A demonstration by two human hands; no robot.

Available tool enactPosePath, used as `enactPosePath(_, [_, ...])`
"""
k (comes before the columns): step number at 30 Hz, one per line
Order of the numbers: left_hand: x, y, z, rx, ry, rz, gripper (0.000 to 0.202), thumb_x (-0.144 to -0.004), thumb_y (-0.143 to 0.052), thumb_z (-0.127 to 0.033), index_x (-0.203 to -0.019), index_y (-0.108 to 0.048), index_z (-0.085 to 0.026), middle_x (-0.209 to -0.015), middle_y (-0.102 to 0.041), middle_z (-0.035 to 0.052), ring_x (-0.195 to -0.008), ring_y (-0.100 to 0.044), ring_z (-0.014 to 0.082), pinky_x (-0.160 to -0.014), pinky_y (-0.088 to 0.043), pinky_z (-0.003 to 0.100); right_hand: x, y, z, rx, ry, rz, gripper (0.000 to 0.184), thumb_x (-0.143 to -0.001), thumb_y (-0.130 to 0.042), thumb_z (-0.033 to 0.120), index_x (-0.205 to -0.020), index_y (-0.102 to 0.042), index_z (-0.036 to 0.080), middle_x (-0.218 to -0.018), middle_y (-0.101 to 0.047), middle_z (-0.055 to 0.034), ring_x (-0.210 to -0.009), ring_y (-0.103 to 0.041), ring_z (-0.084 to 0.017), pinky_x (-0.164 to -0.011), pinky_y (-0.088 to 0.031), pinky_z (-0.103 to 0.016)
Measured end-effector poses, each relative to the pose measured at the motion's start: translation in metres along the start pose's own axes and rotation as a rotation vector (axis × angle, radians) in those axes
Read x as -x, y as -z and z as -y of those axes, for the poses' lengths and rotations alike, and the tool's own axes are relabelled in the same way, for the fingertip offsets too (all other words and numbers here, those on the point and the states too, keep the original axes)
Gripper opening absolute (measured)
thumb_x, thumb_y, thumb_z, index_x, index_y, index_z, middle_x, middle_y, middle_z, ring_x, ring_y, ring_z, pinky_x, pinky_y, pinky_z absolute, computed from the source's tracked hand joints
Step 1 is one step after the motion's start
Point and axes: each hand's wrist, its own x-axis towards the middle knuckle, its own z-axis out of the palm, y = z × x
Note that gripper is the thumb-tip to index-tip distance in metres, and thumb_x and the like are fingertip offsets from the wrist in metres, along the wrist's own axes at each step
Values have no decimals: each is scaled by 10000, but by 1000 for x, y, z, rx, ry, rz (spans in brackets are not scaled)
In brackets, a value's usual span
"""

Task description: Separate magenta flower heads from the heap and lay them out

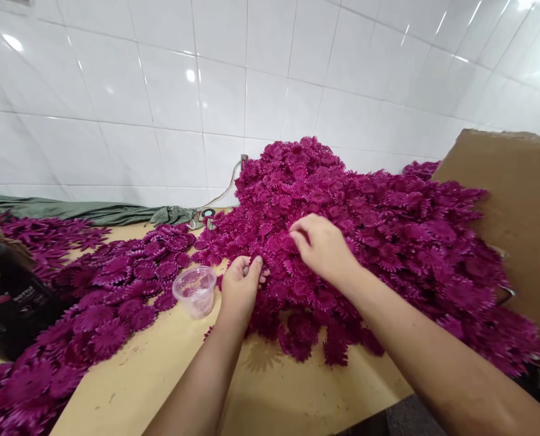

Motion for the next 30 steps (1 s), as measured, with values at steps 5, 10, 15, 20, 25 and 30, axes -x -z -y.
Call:
enactPosePath(5, [0,2,-1,-75,-78,-6,333,-572,-657,-448,-549,-470,-174,-430,-508,-52,-417,-445,71,-434,-321,186,20,-8,28,-235,24,182,167,-778,-567,323,-718,-571,168,-734,-567,-29,-686,-503,-145,-650,-379,-271])
enactPosePath(10, [2,0,-1,-98,-102,3,322,-575,-656,-442,-556,-478,-174,-449,-528,-44,-431,-456,78,-444,-327,194,15,-17,22,-254,44,164,190,-783,-520,141,-596,-509,173,-656,-531,-12,-683,-461,-140,-698,-350,-275])
enactPosePath(15, [2,0,-1,-42,-56,43,344,-553,-668,-457,-575,-469,-177,-449,-521,-54,-440,-459,77,-437,-314,187,14,-14,20,-261,-32,64,330,-749,-570,199,-490,-365,192,-546,-451,13,-645,-400,-144,-642,-319,-266])
enactPosePath(20, [4,0,-2,-11,-21,83,360,-530,-682,-471,-588,-502,-165,-466,-520,-53,-432,-452,68,-426,-315,181,13,-13,20,-358,-143,60,358,-682,-641,302,-467,-378,188,-529,-441,27,-607,-397,-126,-586,-298,-249])
enactPosePath(25, [4,0,0,79,81,116,338,-511,-688,-433,-604,-510,-161,-446,-517,-52,-397,-425,53,-410,-317,166,11,-12,15,-674,-189,196,376,-660,-614,412,-467,-390,180,-481,-347,65,-501,-322,-79,-516,-260,-235])
enactPosePath(30, [4,-3,-1,205,208,59,367,-446,-710,-389,-580,-447,-170,-447,-514,-60,-389,-429,38,-401,-331,143,12,-16,8,-948,-271,183,460,-627,-593,552,-474,-364,184,-471,-283,78,-464,-243,-59,-484,-238,-230])
